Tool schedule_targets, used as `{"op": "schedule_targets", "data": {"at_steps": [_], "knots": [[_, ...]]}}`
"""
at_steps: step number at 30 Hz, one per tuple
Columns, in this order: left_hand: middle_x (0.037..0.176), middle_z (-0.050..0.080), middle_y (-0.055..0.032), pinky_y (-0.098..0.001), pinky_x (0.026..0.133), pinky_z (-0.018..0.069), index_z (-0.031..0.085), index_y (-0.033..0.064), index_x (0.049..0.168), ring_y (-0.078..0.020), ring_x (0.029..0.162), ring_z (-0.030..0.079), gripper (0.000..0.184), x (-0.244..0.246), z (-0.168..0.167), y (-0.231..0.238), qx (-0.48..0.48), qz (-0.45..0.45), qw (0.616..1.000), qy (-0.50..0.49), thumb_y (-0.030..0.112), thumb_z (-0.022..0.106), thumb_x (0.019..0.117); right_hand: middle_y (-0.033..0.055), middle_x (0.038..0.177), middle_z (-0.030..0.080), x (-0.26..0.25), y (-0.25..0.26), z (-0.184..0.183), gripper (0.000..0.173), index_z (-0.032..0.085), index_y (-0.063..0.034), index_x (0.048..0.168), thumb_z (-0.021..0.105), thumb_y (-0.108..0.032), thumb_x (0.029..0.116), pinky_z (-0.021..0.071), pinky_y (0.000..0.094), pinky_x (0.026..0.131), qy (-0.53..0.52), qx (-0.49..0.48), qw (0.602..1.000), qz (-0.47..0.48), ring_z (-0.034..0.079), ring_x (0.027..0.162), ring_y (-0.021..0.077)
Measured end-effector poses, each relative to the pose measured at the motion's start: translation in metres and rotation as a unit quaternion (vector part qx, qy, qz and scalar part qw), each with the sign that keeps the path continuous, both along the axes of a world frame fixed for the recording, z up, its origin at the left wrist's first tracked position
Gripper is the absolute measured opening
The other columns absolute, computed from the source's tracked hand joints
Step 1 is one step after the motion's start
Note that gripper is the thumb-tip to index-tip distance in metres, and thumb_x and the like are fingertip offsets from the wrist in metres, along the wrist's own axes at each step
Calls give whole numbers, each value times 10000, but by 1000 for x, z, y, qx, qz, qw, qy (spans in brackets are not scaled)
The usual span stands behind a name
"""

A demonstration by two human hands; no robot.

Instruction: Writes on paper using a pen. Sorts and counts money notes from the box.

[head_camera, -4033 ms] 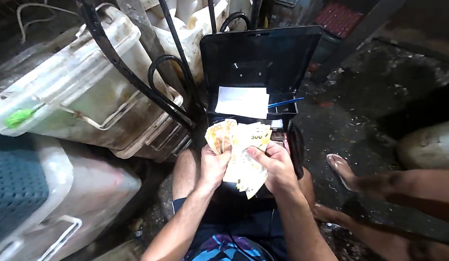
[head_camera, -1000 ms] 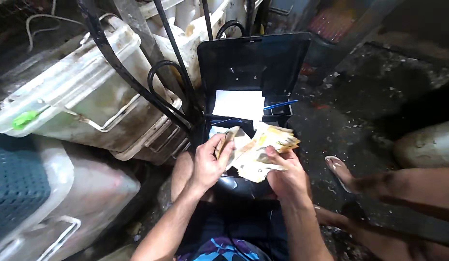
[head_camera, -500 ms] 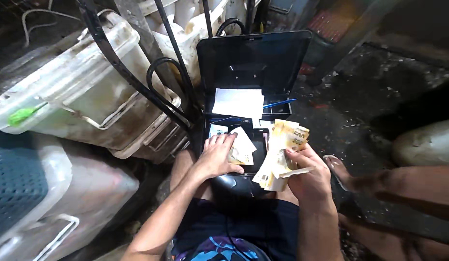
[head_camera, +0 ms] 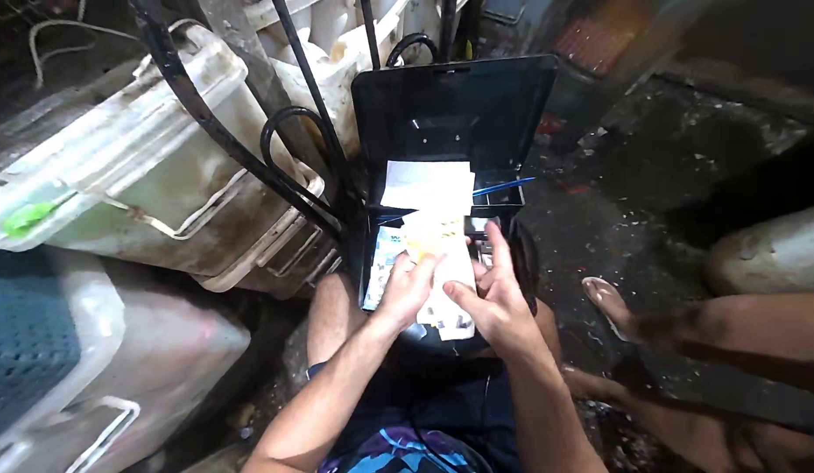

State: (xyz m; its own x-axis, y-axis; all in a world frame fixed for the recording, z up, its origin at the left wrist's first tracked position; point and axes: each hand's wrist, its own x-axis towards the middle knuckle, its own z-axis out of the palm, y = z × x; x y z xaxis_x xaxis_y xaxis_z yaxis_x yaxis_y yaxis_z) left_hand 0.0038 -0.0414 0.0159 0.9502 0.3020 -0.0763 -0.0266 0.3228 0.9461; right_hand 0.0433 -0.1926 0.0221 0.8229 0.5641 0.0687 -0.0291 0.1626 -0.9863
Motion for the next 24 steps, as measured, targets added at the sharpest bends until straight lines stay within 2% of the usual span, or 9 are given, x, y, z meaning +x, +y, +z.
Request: {"op": "schedule_targets", "data": {"at_steps": [2,4,8,10,13,15,19,21,24], "knots": [[1094,730,-164,-427,830,615,640,38,1258,-249,947,722,336,0,6,7,-39,22,999,8,283,476,1096,219,1202,697,-7,0,-5,959,75,-180,1651,669,37,930,647,460,855,38,20,999,10,741,981,337],[1141,712,-185,-460,881,611,599,52,1331,-271,999,717,386,-4,6,10,-101,-21,995,0,331,478,1092,241,1164,702,-10,2,-8,901,163,-145,1635,667,57,917,644,447,826,70,45,996,-14,742,945,332],[1129,707,-212,-459,896,608,579,18,1340,-278,992,719,341,-8,-2,13,-107,-82,991,-27,221,523,1073,218,1173,681,-11,7,-12,863,264,-123,1596,717,44,880,650,437,791,116,52,991,-39,734,927,313],[1118,709,-233,-479,884,611,597,1,1316,-305,980,723,325,-6,-4,15,-63,-72,995,-36,207,507,1081,197,1156,702,-10,7,-11,814,297,-103,1580,749,-45,905,652,419,813,104,10,994,-33,742,933,293],[1112,703,-250,-488,861,615,586,-25,1291,-328,962,721,310,-3,-6,16,-37,-36,997,-51,171,567,1053,97,1107,724,-2,4,-11,718,423,-107,1528,775,-253,921,632,362,824,2,-61,995,-75,721,950,212],[1081,711,-240,-478,848,621,603,-36,1252,-316,938,726,301,-3,-5,13,-30,1,999,-45,119,654,999,63,1032,723,3,6,-7,583,568,-112,1401,794,-302,898,638,369,773,-52,-70,988,-129,716,912,208],[1040,727,-207,-459,863,628,642,-34,1195,-288,932,731,392,-3,-3,-1,-22,74,997,-20,68,819,860,88,926,747,11,17,-4,187,753,-78,1040,813,-171,889,646,403,739,-69,-12,984,-166,728,830,229],[1065,721,-231,-490,872,627,621,-41,1231,-320,948,732,398,-3,-2,0,-50,75,996,-25,67,790,888,112,868,735,16,19,-5,112,761,-45,961,802,-126,894,615,394,683,-40,21,982,-181,696,744,224],[998,719,-219,-457,779,639,608,-36,1225,-292,853,736,291,-8,-1,6,-88,93,992,-12,125,653,986,145,863,721,22,11,0,103,728,-7,983,765,-71,913,620,397,656,11,68,979,-190,696,721,222]]}}
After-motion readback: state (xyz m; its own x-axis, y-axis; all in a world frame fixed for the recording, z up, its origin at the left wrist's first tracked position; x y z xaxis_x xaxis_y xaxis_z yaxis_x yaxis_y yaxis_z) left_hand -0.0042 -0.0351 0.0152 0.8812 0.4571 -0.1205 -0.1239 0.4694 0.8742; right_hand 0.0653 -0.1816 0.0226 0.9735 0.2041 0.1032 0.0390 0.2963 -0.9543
